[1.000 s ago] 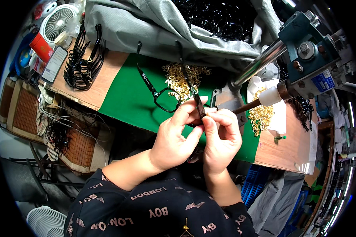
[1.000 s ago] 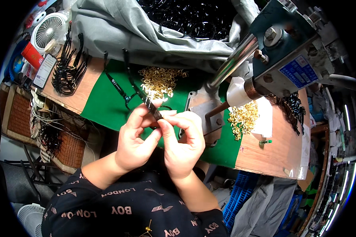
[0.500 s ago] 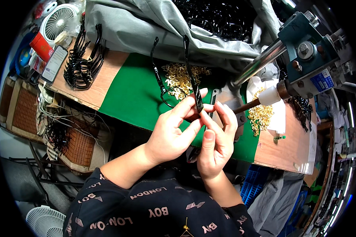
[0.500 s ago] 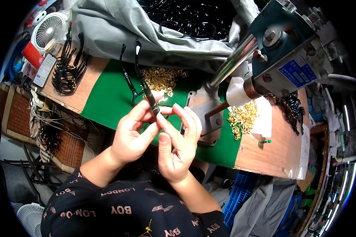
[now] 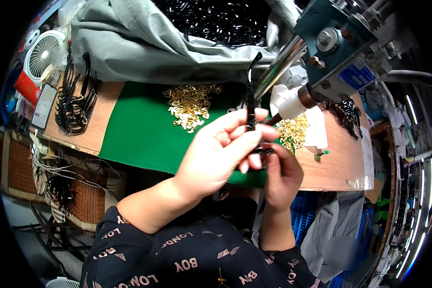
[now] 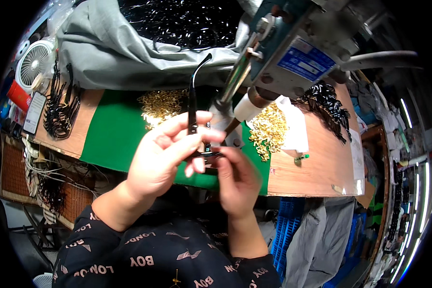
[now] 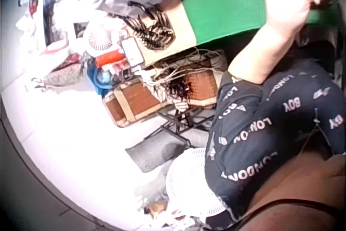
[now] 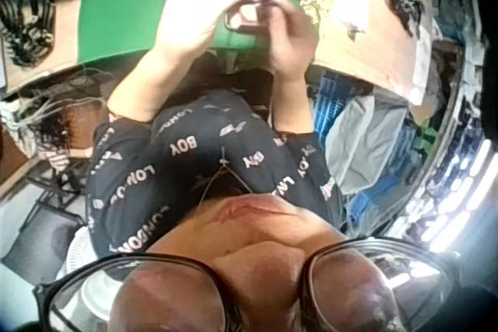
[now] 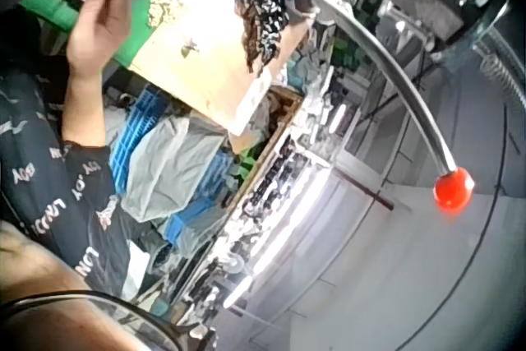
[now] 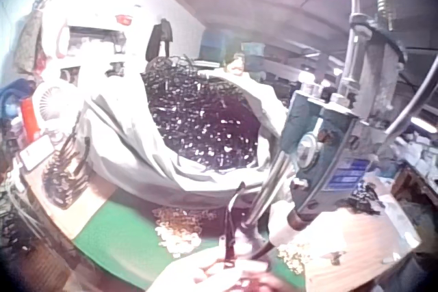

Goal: The person repeatedly picks up black eyeglass frames and small gold-colored metal parts from a green mat. They attach the parts to the frames by hand, then place the assembled glasses into a gray cloth bag. The process is repeated for multiple frames throughout the clip.

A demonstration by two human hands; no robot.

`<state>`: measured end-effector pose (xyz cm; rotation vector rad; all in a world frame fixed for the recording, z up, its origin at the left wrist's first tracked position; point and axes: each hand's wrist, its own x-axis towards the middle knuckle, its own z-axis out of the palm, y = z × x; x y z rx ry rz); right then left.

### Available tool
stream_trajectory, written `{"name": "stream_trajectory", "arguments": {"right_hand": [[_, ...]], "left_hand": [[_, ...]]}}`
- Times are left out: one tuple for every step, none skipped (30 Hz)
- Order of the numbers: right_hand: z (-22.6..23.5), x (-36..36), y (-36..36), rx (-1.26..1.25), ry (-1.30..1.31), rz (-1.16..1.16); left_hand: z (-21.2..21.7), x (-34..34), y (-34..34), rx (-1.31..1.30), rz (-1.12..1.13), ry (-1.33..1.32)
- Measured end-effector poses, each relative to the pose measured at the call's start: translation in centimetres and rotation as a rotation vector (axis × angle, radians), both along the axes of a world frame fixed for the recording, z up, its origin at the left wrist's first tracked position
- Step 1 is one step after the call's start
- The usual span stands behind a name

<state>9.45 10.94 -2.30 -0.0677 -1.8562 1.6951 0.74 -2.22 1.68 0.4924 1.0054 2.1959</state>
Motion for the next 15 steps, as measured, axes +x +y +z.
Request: {"name": "stream_trajectory", "arguments": {"right_hand": [[1.3, -0.1, 0.5, 0.084, -0.010, -0.064], [1.2, -0.3, 1.4, 0.015, 0.022, -0.061], [1.3, -0.4, 2.6, 0.003, 0.036, -0.057], [1.3, -0.5, 3.4, -0.009, 0.051, -0.051], [1.9, -0.7, 3.5, -0.145, 0.091, 0.014], [1.9, -0.9, 4.2, -0.190, 0.083, 0.044], [1.8, -1.0, 5.2, -0.233, 0.076, 0.071], [1.9, -1.1, 5.7, -0.277, 0.068, 0.099], [2.3, -1.2, 6.0, -0.191, 0.032, -0.027], [3.2, -1.2, 6.5, -0.023, 0.021, -0.119], [4.9, -1.2, 7.3, 0.146, 0.023, -0.225], [6.8, -1.8, 7.5, 0.327, 0.199, -0.421], [9.5, -2.0, 8.3, 0.427, 0.282, -0.480], [13.1, -1.8, 10.9, 0.647, 0.409, -0.378], [16.9, -1.2, 11.1, 0.640, 0.539, -0.346]], "left_hand": [[0.3, 0.3, 1.1, 0.048, 0.006, 0.022], [0.7, 0.6, 1.9, 0.095, 0.015, 0.043], [1.3, 0.4, 2.2, 0.090, -0.047, 0.078], [1.3, 0.3, 2.7, 0.100, -0.052, 0.129], [1.2, 0.0, 3.4, 0.105, -0.059, 0.135], [1.3, -0.3, 4.0, 0.105, -0.065, 0.140], [1.4, -0.5, 4.7, 0.109, -0.075, 0.144], [1.6, -0.9, 5.3, 0.108, -0.083, 0.146], [1.8, -0.9, 5.9, 0.108, -0.090, 0.149], [1.9, -0.9, 6.5, 0.122, -0.066, 0.126], [1.9, -0.9, 6.8, 0.133, -0.032, 0.099], [1.7, -1.0, 7.2, 0.144, 0.002, 0.073], [1.2, -1.2, 7.5, 0.178, 0.019, 0.081], [1.2, -1.3, 7.5, 0.179, 0.033, 0.090], [1.6, -1.0, 8.3, 0.182, 0.005, 0.094]]}}
